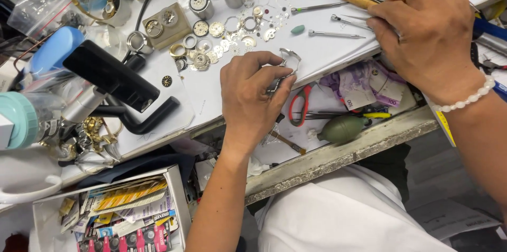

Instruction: Reassembling a watch by placing tiny gears and components into the case using precision tools like tweezers and pliers.

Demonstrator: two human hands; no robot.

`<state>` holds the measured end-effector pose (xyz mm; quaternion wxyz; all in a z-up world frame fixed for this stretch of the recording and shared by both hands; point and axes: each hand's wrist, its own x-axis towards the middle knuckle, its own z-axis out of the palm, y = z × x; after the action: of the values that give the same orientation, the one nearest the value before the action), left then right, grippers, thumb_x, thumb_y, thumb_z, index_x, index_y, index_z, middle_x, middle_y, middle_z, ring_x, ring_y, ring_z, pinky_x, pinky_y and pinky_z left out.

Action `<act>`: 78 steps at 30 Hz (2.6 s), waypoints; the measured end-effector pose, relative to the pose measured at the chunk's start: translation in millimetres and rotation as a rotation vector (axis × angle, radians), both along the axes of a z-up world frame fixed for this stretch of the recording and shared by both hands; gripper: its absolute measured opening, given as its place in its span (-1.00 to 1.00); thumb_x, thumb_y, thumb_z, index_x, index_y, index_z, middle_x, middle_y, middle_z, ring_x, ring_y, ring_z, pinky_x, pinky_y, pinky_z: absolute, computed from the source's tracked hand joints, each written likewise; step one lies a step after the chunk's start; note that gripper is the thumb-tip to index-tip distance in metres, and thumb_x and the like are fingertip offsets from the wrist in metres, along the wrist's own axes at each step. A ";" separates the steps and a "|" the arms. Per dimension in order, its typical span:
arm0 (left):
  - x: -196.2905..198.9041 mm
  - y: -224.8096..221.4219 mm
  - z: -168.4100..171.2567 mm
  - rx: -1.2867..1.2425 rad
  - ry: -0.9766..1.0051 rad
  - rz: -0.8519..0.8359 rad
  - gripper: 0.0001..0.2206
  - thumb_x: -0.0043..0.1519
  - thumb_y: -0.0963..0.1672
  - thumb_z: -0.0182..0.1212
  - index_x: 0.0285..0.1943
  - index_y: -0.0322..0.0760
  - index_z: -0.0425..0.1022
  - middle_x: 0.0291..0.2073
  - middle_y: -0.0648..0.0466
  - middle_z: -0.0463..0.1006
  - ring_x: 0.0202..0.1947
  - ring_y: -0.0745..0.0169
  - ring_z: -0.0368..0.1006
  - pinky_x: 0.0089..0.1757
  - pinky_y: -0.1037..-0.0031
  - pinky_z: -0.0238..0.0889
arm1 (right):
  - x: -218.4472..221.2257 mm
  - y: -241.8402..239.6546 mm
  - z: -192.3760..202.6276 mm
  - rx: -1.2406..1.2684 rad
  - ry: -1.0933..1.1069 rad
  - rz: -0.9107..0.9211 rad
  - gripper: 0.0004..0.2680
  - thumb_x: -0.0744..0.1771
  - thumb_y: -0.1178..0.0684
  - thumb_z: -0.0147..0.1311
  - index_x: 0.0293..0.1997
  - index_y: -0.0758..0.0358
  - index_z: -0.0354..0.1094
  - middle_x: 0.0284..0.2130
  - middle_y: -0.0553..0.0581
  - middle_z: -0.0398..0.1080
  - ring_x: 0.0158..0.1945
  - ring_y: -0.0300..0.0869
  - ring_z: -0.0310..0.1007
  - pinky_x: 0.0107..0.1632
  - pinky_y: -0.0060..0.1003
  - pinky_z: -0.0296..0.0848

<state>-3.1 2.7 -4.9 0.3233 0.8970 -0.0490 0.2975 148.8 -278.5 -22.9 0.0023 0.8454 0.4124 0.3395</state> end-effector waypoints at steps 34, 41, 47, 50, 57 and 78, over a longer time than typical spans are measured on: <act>0.9 5.6 -4.9 -0.009 -0.082 -0.016 -0.90 0.22 -0.15 0.44 -0.24 -0.12 0.58 -0.20 0.18 0.52 -0.22 0.08 0.40 -0.16 0.22 0.14 | -47.8 93.7 55.5 0.795 1.059 0.424 -0.69 0.51 0.50 0.00 0.43 0.52 0.06 -0.06 0.57 0.36 -0.04 0.22 0.58 -0.05 -0.08 0.70; -0.6 3.9 3.7 0.020 -0.047 -0.040 -0.94 0.27 -0.14 0.38 -0.23 -0.14 0.58 -0.16 0.15 0.53 -0.19 0.07 0.40 -0.14 0.23 0.12 | -30.0 78.1 34.0 0.169 0.284 0.297 -0.89 0.40 0.30 0.32 0.02 0.42 0.56 -0.18 0.34 0.58 -0.10 0.15 0.62 0.33 0.03 0.57; 2.9 0.8 5.7 0.013 -0.059 -0.036 -0.95 0.26 -0.13 0.39 -0.22 -0.14 0.62 -0.21 0.14 0.56 -0.22 0.10 0.42 -0.18 0.26 0.13 | -21.3 53.4 35.0 0.132 0.195 0.065 -0.90 0.42 0.17 0.41 -0.04 0.18 0.55 -0.24 0.12 0.58 -0.24 -0.13 0.54 -0.29 -0.32 0.50; 3.1 -0.7 2.8 0.009 -0.043 -0.019 -0.95 0.25 -0.13 0.40 -0.24 -0.09 0.62 -0.20 0.19 0.55 -0.20 0.15 0.41 -0.14 0.26 0.12 | 10.4 7.6 54.6 0.182 0.393 0.033 -0.95 0.48 0.21 0.44 0.01 0.26 0.64 -0.14 0.14 0.60 -0.14 -0.09 0.54 -0.06 -0.18 0.47; 3.8 -0.3 2.8 0.027 -0.048 -0.020 -0.95 0.26 -0.12 0.38 -0.23 -0.11 0.62 -0.21 0.18 0.56 -0.23 0.15 0.41 -0.17 0.27 0.12 | 29.7 9.9 51.5 0.078 0.545 0.008 -0.95 0.43 0.07 0.33 -0.03 0.08 0.62 -0.18 0.01 0.51 -0.15 -0.12 0.46 -0.10 -0.19 0.36; 0.4 5.3 -3.3 0.018 -0.076 -0.016 -0.91 0.24 -0.16 0.42 -0.25 -0.13 0.56 -0.21 0.17 0.51 -0.26 0.10 0.36 -0.18 0.24 0.10 | -32.8 94.1 59.6 0.447 0.562 0.526 -0.95 0.59 0.57 0.30 0.11 0.82 0.51 -0.05 0.59 0.57 -0.04 0.19 0.63 0.07 -0.06 0.67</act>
<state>-2.7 8.0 -8.2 0.3155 0.8875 -0.0712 0.3281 116.0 -184.4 36.7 -0.3791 0.7511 0.5144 0.1661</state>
